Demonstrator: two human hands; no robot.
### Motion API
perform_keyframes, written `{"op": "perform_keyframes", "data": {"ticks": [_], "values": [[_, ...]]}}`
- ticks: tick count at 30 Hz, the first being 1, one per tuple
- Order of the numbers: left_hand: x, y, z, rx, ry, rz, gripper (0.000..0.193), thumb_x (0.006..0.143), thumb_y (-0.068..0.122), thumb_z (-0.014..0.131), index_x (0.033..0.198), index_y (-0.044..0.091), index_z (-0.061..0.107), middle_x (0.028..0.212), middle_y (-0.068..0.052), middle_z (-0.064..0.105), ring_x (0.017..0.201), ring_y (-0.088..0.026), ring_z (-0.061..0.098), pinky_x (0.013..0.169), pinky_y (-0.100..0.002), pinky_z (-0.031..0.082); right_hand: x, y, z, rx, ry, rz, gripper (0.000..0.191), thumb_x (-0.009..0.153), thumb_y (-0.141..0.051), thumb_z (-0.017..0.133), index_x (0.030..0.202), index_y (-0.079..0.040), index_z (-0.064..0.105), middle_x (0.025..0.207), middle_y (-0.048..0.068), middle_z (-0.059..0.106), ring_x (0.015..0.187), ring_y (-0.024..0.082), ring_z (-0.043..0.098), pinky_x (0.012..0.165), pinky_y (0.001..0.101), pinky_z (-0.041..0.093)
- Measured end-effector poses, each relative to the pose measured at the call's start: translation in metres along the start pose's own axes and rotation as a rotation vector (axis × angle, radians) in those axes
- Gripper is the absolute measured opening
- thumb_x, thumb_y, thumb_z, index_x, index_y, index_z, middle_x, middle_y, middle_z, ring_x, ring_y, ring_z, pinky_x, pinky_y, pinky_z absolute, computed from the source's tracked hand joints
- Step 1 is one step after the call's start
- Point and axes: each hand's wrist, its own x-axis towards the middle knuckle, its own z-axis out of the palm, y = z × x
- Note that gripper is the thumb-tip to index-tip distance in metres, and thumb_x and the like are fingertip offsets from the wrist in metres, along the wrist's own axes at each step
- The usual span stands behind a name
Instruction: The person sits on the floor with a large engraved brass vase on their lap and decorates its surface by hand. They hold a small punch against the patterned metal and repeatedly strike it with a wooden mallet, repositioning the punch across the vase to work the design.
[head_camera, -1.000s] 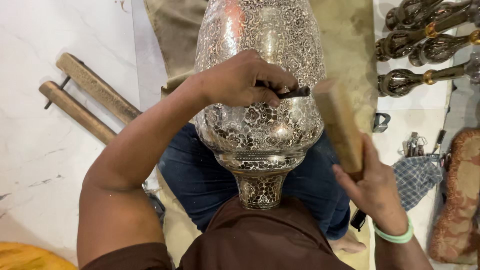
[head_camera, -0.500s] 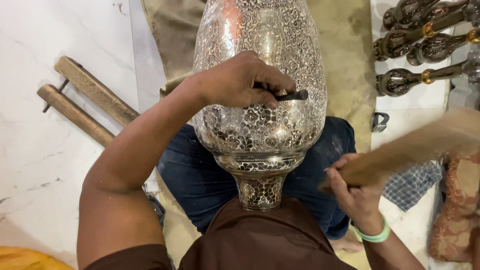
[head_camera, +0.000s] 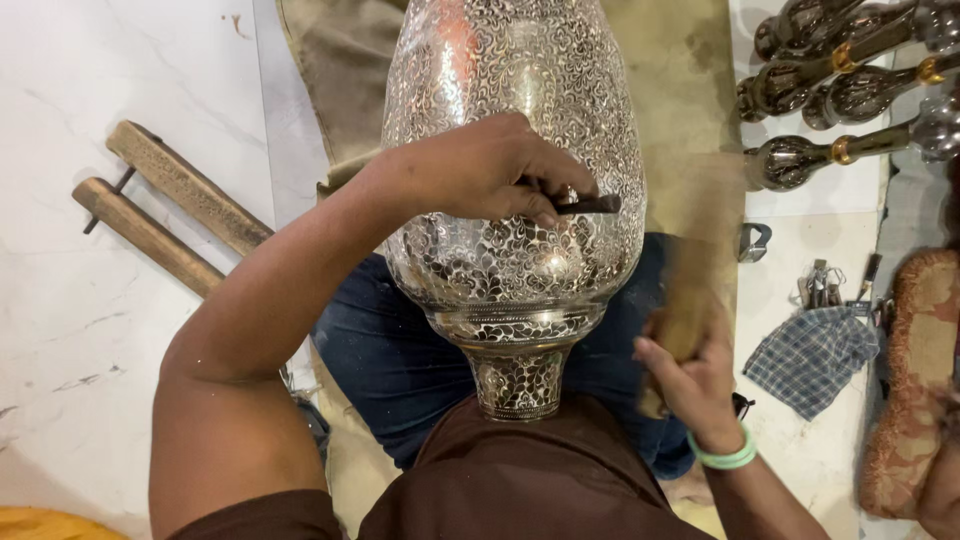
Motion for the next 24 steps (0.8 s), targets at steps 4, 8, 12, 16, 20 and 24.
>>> {"op": "perform_keyframes", "data": {"ticks": [4, 8, 12, 16, 20, 24], "values": [[0.001, 0.002, -0.002, 0.004, -0.01, -0.036, 0.04, 0.085, 0.02, 0.083, 0.124, 0.014, 0.073, 0.08, -0.006, 0.076, 0.067, -0.021, 0.072, 0.061, -0.038, 0.051, -0.008, -0.007, 0.004, 0.423, 0.006, -0.312, 0.071, 0.103, -0.003, 0.072, 0.156, -0.018, 0.028, 0.113, 0.009, 0.062, 0.098, 0.02, 0.07, 0.094, 0.0402, 0.064], [0.001, 0.003, -0.005, -0.035, -0.048, 0.038, 0.035, 0.086, 0.015, 0.081, 0.121, 0.014, 0.075, 0.084, -0.006, 0.078, 0.071, -0.019, 0.073, 0.064, -0.038, 0.052, -0.01, -0.014, 0.008, -0.253, 0.123, -0.31, 0.068, 0.091, 0.0, 0.073, 0.147, -0.008, 0.035, 0.111, 0.011, 0.063, 0.093, 0.025, 0.07, 0.082, 0.0434, 0.06], [0.001, 0.005, -0.004, -0.089, -0.073, 0.047, 0.031, 0.087, 0.013, 0.079, 0.117, 0.017, 0.077, 0.089, -0.004, 0.079, 0.074, -0.016, 0.076, 0.063, -0.036, 0.053, -0.018, -0.002, 0.016, -0.379, 0.116, -0.297, 0.075, 0.092, -0.008, 0.079, 0.15, -0.011, 0.032, 0.098, 0.015, 0.065, 0.085, 0.024, 0.07, 0.076, 0.0392, 0.058], [0.001, 0.006, -0.007, -0.006, -0.119, 0.01, 0.033, 0.082, 0.014, 0.081, 0.115, 0.017, 0.079, 0.083, -0.006, 0.078, 0.066, -0.02, 0.071, 0.061, -0.039, 0.049, -0.02, 0.013, 0.014, 0.176, 0.235, -0.357, 0.045, 0.108, -0.013, 0.078, 0.138, -0.007, 0.046, 0.106, 0.017, 0.061, 0.089, 0.025, 0.069, 0.087, 0.04, 0.065], [0.002, 0.005, -0.006, -0.003, -0.063, 0.011, 0.035, 0.084, 0.017, 0.08, 0.12, 0.018, 0.076, 0.085, -0.004, 0.079, 0.07, -0.02, 0.074, 0.061, -0.038, 0.051, -0.009, 0.006, 0.0, -0.74, 0.001, 0.119, 0.085, 0.084, -0.019, 0.077, 0.155, -0.005, 0.032, 0.085, 0.022, 0.075, 0.078, 0.039, 0.073, 0.066, 0.0452, 0.057], [0.005, 0.001, -0.002, 0.03, -0.02, 0.001, 0.041, 0.086, 0.022, 0.082, 0.125, 0.015, 0.071, 0.082, -0.005, 0.077, 0.069, -0.022, 0.073, 0.063, -0.039, 0.05, 0.004, -0.009, -0.005, -0.672, -0.007, 0.05, 0.083, 0.084, -0.017, 0.075, 0.155, -0.004, 0.033, 0.095, 0.024, 0.074, 0.083, 0.041, 0.075, 0.068, 0.0462, 0.058]]}}
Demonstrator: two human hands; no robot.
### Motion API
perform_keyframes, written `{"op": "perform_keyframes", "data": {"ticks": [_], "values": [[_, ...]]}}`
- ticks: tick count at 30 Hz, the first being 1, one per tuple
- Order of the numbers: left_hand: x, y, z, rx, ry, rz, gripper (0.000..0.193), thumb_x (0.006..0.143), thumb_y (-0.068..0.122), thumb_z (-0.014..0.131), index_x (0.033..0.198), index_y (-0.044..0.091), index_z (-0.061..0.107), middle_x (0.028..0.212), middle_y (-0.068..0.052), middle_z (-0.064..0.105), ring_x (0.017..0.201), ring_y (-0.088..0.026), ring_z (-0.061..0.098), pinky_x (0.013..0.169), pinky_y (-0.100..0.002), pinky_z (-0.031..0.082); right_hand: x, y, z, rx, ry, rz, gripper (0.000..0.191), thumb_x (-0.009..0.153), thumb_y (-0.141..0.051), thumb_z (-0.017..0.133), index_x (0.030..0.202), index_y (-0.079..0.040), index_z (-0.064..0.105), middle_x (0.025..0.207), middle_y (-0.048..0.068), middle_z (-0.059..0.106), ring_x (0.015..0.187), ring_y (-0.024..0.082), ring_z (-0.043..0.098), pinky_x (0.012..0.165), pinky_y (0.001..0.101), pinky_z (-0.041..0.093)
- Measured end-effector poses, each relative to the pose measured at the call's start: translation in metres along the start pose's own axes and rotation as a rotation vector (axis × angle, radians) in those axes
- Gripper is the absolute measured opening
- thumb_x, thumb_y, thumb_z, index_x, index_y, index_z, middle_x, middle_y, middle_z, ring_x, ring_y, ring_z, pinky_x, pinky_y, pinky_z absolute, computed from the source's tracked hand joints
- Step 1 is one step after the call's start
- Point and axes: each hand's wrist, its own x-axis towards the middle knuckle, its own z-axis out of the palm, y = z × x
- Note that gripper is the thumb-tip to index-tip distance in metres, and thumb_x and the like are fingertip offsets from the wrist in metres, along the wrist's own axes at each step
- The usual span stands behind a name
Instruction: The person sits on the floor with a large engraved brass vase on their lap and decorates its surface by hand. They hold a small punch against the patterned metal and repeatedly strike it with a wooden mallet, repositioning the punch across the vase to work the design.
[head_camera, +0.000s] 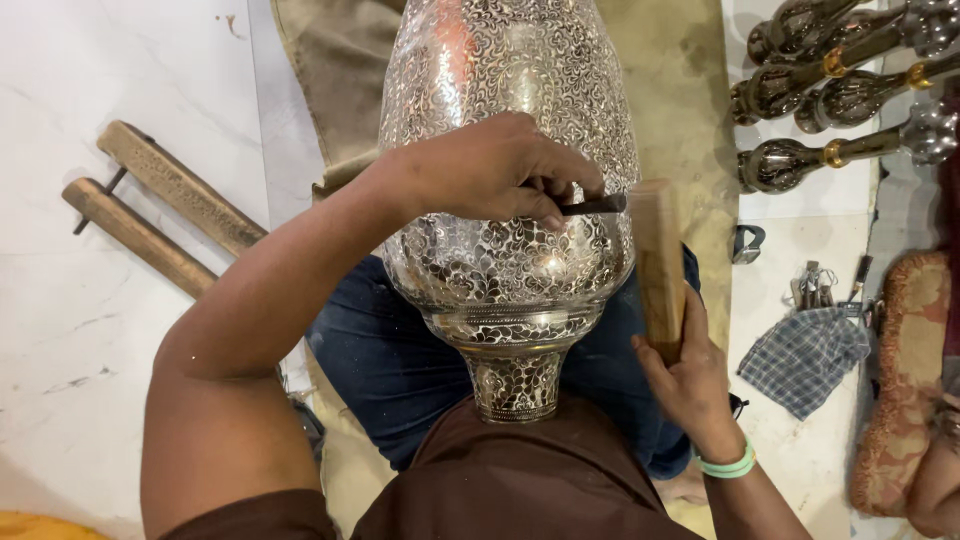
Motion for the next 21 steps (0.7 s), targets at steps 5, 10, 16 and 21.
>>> {"op": "perform_keyframes", "data": {"ticks": [5, 10, 16, 21], "values": [[-0.003, -0.005, 0.003, -0.048, 0.036, 0.065, 0.042, 0.088, 0.021, 0.082, 0.127, 0.013, 0.07, 0.085, -0.005, 0.077, 0.072, -0.021, 0.073, 0.065, -0.038, 0.052, 0.009, 0.0, -0.001, -0.037, 0.019, -0.076, 0.083, 0.084, -0.015, 0.075, 0.155, -0.003, 0.034, 0.1, 0.028, 0.072, 0.088, 0.044, 0.073, 0.069, 0.0466, 0.057], [-0.001, -0.007, 0.002, -0.048, -0.029, 0.033, 0.04, 0.087, 0.021, 0.081, 0.126, 0.014, 0.072, 0.081, -0.004, 0.077, 0.067, -0.02, 0.073, 0.062, -0.038, 0.05, 0.005, 0.002, 0.001, 0.676, 0.108, -0.098, 0.07, 0.09, -0.01, 0.076, 0.149, -0.002, 0.039, 0.109, 0.025, 0.063, 0.088, 0.034, 0.071, 0.074, 0.0396, 0.058], [-0.002, -0.003, 0.003, -0.025, -0.009, 0.001, 0.04, 0.086, 0.023, 0.083, 0.124, 0.014, 0.072, 0.077, -0.005, 0.076, 0.065, -0.021, 0.07, 0.061, -0.039, 0.048, 0.004, 0.003, -0.017, -0.019, 0.014, 0.001, 0.058, 0.083, -0.008, 0.083, 0.132, -0.002, 0.051, 0.089, 0.007, 0.068, 0.077, 0.023, 0.072, 0.068, 0.0354, 0.056], [-0.002, -0.003, 0.005, -0.039, 0.025, 0.021, 0.039, 0.087, 0.024, 0.083, 0.123, 0.014, 0.071, 0.079, -0.004, 0.076, 0.067, -0.021, 0.072, 0.061, -0.038, 0.049, 0.001, 0.016, -0.016, 0.174, 0.177, -0.258, 0.058, 0.09, -0.012, 0.079, 0.135, 0.006, 0.047, 0.1, 0.013, 0.069, 0.084, 0.025, 0.07, 0.073, 0.0336, 0.056]]}}
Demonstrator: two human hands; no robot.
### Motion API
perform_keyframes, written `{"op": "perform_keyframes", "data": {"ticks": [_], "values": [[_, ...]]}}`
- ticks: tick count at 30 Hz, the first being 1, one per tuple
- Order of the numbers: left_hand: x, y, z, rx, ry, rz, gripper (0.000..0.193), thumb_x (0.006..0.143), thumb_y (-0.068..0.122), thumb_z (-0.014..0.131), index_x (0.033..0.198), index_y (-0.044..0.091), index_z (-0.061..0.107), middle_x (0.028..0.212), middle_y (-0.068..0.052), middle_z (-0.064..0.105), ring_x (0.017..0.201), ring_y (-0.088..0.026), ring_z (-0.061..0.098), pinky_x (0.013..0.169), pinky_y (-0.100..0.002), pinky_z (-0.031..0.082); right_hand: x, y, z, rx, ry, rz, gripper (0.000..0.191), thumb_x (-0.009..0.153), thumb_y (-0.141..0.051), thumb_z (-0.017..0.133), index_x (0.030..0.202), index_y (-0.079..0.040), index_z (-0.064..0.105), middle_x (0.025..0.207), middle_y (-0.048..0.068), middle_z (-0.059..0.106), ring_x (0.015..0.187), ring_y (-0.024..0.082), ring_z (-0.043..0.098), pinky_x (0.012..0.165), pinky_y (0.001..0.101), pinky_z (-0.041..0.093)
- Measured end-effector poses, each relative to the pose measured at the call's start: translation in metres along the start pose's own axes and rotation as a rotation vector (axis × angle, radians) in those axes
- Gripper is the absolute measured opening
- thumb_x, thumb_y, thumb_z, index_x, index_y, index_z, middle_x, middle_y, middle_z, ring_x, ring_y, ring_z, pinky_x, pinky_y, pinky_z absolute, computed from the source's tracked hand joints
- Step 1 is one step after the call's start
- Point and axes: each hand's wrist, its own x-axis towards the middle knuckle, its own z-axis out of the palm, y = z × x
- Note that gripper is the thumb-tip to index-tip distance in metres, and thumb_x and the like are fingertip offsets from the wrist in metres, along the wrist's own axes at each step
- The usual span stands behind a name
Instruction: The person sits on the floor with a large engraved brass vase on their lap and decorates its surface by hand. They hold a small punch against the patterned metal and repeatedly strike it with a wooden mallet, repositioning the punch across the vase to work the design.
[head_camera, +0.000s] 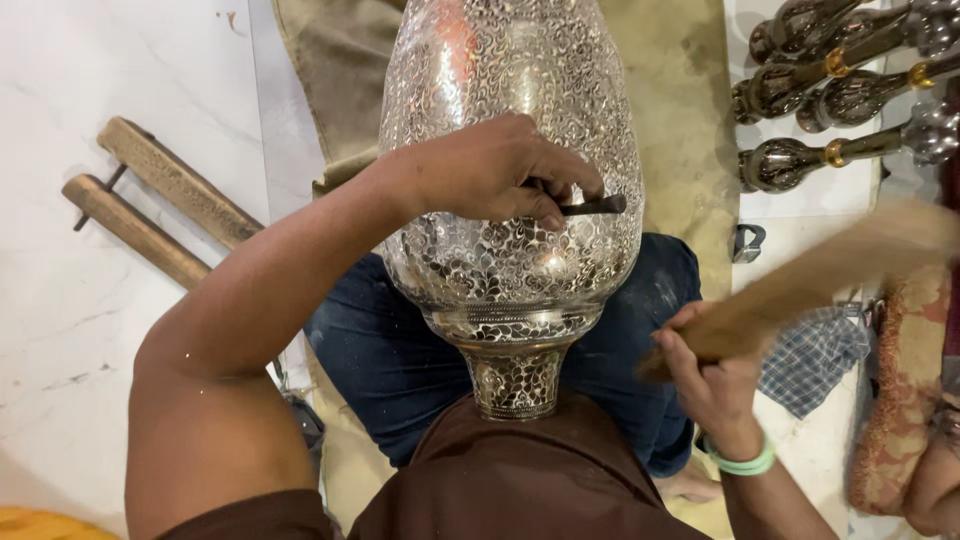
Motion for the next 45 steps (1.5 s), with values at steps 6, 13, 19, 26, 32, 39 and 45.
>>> {"op": "perform_keyframes", "data": {"ticks": [6, 13, 19, 26, 32, 39, 45], "values": [[-0.002, -0.001, 0.001, 0.005, 0.015, 0.019, 0.039, 0.087, 0.023, 0.083, 0.123, 0.013, 0.072, 0.079, -0.005, 0.075, 0.067, -0.023, 0.071, 0.062, -0.039, 0.049, -0.005, 0.001, -0.002, -0.043, -0.024, 0.016, 0.074, 0.085, -0.013, 0.08, 0.144, 0.009, 0.04, 0.096, 0.011, 0.067, 0.079, 0.022, 0.066, 0.071, 0.033, 0.054], [-0.002, -0.002, 0.001, -0.002, 0.022, 0.038, 0.04, 0.086, 0.02, 0.085, 0.123, 0.012, 0.072, 0.081, -0.006, 0.076, 0.068, -0.023, 0.07, 0.062, -0.039, 0.049, -0.003, -0.01, -0.004, -0.268, -0.05, -0.132, 0.047, 0.084, -0.003, 0.083, 0.122, -0.005, 0.054, 0.098, 0.012, 0.068, 0.084, 0.023, 0.067, 0.075, 0.0362, 0.054], [-0.002, -0.002, 0.003, 0.001, 0.028, -0.019, 0.04, 0.085, 0.02, 0.085, 0.123, 0.014, 0.073, 0.079, -0.005, 0.076, 0.065, -0.021, 0.07, 0.061, -0.039, 0.049, -0.007, -0.008, -0.005, -0.061, -0.018, -0.102, 0.054, 0.088, -0.005, 0.078, 0.133, 0.007, 0.049, 0.104, 0.01, 0.067, 0.087, 0.017, 0.065, 0.071, 0.0309, 0.053], [-0.004, -0.002, 0.003, -0.013, 0.043, 0.014, 0.039, 0.086, 0.019, 0.084, 0.123, 0.014, 0.073, 0.08, -0.005, 0.076, 0.066, -0.021, 0.07, 0.061, -0.037, 0.05, -0.006, -0.013, 0.0, -0.059, -0.003, 0.025, 0.046, 0.086, -0.005, 0.079, 0.125, -0.001, 0.053, 0.098, 0.009, 0.067, 0.083, 0.018, 0.066, 0.073, 0.0304, 0.053], [-0.002, -0.002, 0.003, 0.0, 0.032, 0.01, 0.037, 0.087, 0.02, 0.084, 0.122, 0.015, 0.074, 0.079, -0.004, 0.076, 0.065, -0.021, 0.07, 0.061, -0.038, 0.049, -0.01, -0.019, 0.003, -0.15, 0.039, -0.125, 0.044, 0.082, -0.004, 0.079, 0.118, -0.004, 0.054, 0.096, 0.013, 0.066, 0.087, 0.024, 0.063, 0.08, 0.0357, 0.051], [-0.003, -0.002, 0.003, 0.002, 0.047, 0.032, 0.036, 0.086, 0.02, 0.084, 0.121, 0.015, 0.074, 0.081, -0.004, 0.076, 0.068, -0.021, 0.071, 0.062, -0.038, 0.05, -0.014, -0.017, -0.002, -0.034, 0.022, -0.06, 0.04, 0.086, -0.009, 0.079, 0.119, 0.003, 0.059, 0.101, 0.011, 0.067, 0.095, 0.026, 0.065, 0.092, 0.0378, 0.051], [-0.001, 0.002, 0.002, -0.004, 0.008, -0.032, 0.034, 0.087, 0.02, 0.082, 0.12, 0.018, 0.076, 0.08, -0.003, 0.077, 0.066, -0.019, 0.071, 0.061, -0.038, 0.05, -0.01, -0.019, -0.004, -0.088, 0.008, -0.023, 0.061, 0.083, -0.014, 0.079, 0.131, 0.002, 0.045, 0.091, 0.013, 0.069, 0.087, 0.029, 0.068, 0.082, 0.0361, 0.054]]}}
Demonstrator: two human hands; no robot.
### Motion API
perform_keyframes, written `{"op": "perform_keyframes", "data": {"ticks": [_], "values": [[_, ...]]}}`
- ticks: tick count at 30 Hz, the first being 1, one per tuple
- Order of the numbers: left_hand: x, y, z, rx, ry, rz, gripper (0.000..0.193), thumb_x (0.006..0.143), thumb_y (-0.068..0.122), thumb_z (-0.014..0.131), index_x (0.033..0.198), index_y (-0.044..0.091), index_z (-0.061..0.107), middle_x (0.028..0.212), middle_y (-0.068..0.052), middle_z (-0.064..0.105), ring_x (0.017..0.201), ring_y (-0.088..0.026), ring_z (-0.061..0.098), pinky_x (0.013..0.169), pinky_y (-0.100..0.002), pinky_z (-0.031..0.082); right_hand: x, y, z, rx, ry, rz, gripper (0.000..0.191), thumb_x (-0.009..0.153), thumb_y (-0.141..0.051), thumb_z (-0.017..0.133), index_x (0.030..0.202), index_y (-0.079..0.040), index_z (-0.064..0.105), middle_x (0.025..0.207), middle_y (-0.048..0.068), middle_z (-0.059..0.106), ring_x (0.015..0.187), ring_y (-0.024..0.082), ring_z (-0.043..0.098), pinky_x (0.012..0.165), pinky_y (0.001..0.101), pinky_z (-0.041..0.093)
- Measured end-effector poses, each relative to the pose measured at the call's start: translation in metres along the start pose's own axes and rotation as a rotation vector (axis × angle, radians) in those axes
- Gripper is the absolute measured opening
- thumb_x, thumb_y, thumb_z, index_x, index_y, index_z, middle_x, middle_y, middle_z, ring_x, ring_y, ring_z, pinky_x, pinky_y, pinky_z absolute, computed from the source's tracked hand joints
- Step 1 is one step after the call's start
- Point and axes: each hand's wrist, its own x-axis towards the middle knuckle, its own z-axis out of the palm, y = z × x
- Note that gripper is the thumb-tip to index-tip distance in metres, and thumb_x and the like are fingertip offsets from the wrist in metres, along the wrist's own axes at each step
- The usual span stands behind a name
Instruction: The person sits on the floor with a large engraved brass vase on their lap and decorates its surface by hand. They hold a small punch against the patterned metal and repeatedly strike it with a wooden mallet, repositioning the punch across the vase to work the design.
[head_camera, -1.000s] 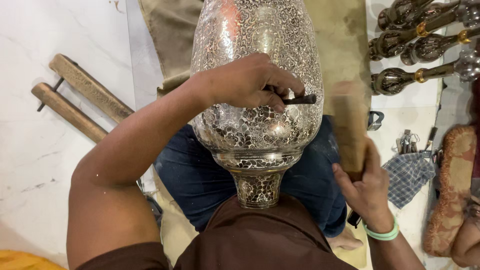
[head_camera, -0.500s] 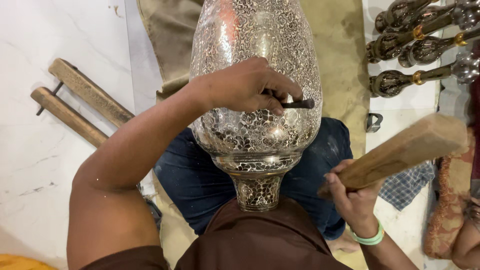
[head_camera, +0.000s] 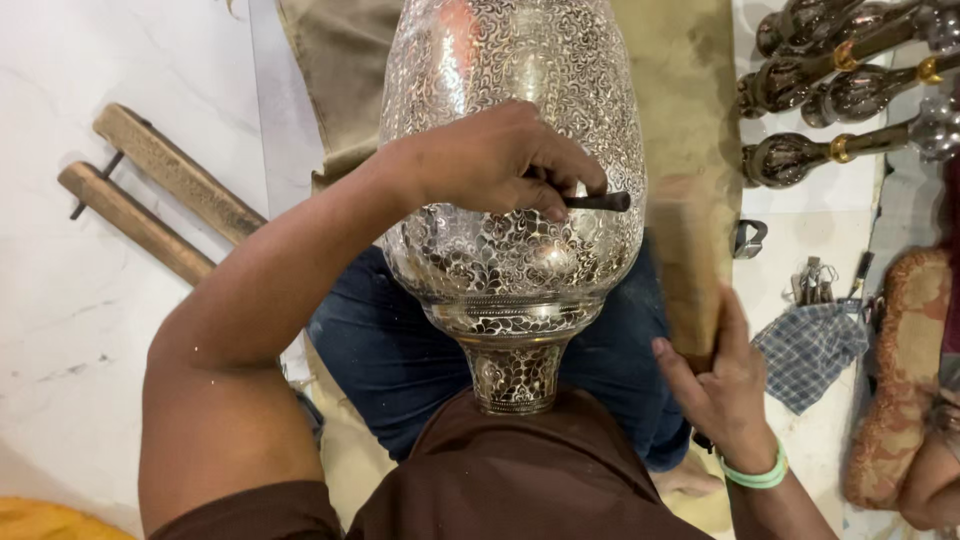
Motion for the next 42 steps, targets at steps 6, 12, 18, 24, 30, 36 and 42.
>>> {"op": "perform_keyframes", "data": {"ticks": [6, 12, 18, 24, 30, 36, 42], "values": [[0.001, 0.003, 0.0, -0.013, -0.012, -0.015, 0.033, 0.086, 0.019, 0.082, 0.119, 0.018, 0.076, 0.08, -0.003, 0.078, 0.064, -0.017, 0.07, 0.06, -0.038, 0.049, -0.004, 0.002, 0.003, -0.206, 0.043, -0.226, 0.057, 0.09, -0.015, 0.077, 0.136, -0.01, 0.043, 0.101, 0.019, 0.067, 0.09, 0.034, 0.069, 0.082, 0.04, 0.055], [0.001, 0.002, -0.002, -0.029, -0.005, 0.031, 0.033, 0.085, 0.018, 0.083, 0.117, 0.016, 0.077, 0.082, -0.004, 0.078, 0.067, -0.017, 0.071, 0.062, -0.036, 0.051, -0.008, 0.004, 0.006, 0.139, 0.004, 0.033, 0.058, 0.094, -0.014, 0.077, 0.138, 0.003, 0.044, 0.094, 0.023, 0.065, 0.076, 0.037, 0.065, 0.068, 0.0399, 0.053], [0.0, 0.002, 0.0, -0.045, -0.026, -0.007, 0.032, 0.086, 0.018, 0.082, 0.117, 0.017, 0.077, 0.086, -0.002, 0.079, 0.068, -0.015, 0.073, 0.062, -0.036, 0.053, -0.013, 0.003, 0.013, 0.21, 0.014, 0.163, 0.055, 0.095, -0.017, 0.078, 0.136, 0.003, 0.048, 0.09, 0.023, 0.069, 0.074, 0.033, 0.071, 0.065, 0.0399, 0.058], [-0.012, -0.01, 0.006, 0.012, 0.16, -0.035, 0.036, 0.089, 0.017, 0.082, 0.124, 0.014, 0.074, 0.093, -0.006, 0.08, 0.076, -0.015, 0.075, 0.069, -0.034, 0.056, -0.011, 0.04, 0.016, -0.072, -0.055, 0.133, 0.083, 0.082, -0.011, 0.081, 0.151, 0.007, 0.039, 0.092, 0.019, 0.07, 0.079, 0.031, 0.072, 0.07, 0.0374, 0.056], [-0.063, 0.012, 0.055, -0.35, 0.909, -0.483, 0.045, 0.093, 0.027, 0.077, 0.13, 0.005, 0.064, 0.099, -0.011, 0.079, 0.083, -0.013, 0.078, 0.071, -0.027, 0.066, -0.015, 0.091, 0.07, 0.028, 0.253, -0.016, 0.047, 0.081, -0.001, 0.084, 0.114, -0.008, 0.051, 0.095, 0.011, 0.068, 0.085, 0.027, 0.068, 0.078, 0.0367, 0.056], [-0.051, 0.031, 0.118, -0.35, 1.178, -0.36, 0.028, 0.099, 0.014, 0.077, 0.123, 0.007, 0.065, 0.103, -0.009, 0.08, 0.085, -0.011, 0.076, 0.07, -0.023, 0.062, 0.022, 0.1, 0.07, 0.467, 0.105, 0.322, 0.046, 0.088, -0.006, 0.079, 0.127, -0.002, 0.054, 0.094, 0.003, 0.066, 0.076, 0.012, 0.064, 0.069, 0.0281, 0.055], [-0.026, 0.041, 0.127, -0.031, 1.311, -0.392, 0.036, 0.096, 0.009, 0.077, 0.128, 0.004, 0.061, 0.103, -0.007, 0.079, 0.089, -0.013, 0.08, 0.074, -0.025, 0.065, 0.123, 0.024, 0.0, -0.083, 0.084, -0.354, 0.061, 0.087, -0.013, 0.085, 0.139, -0.004, 0.053, 0.103, 0.015, 0.071, 0.089, 0.026, 0.072, 0.079, 0.0351, 0.058]]}}
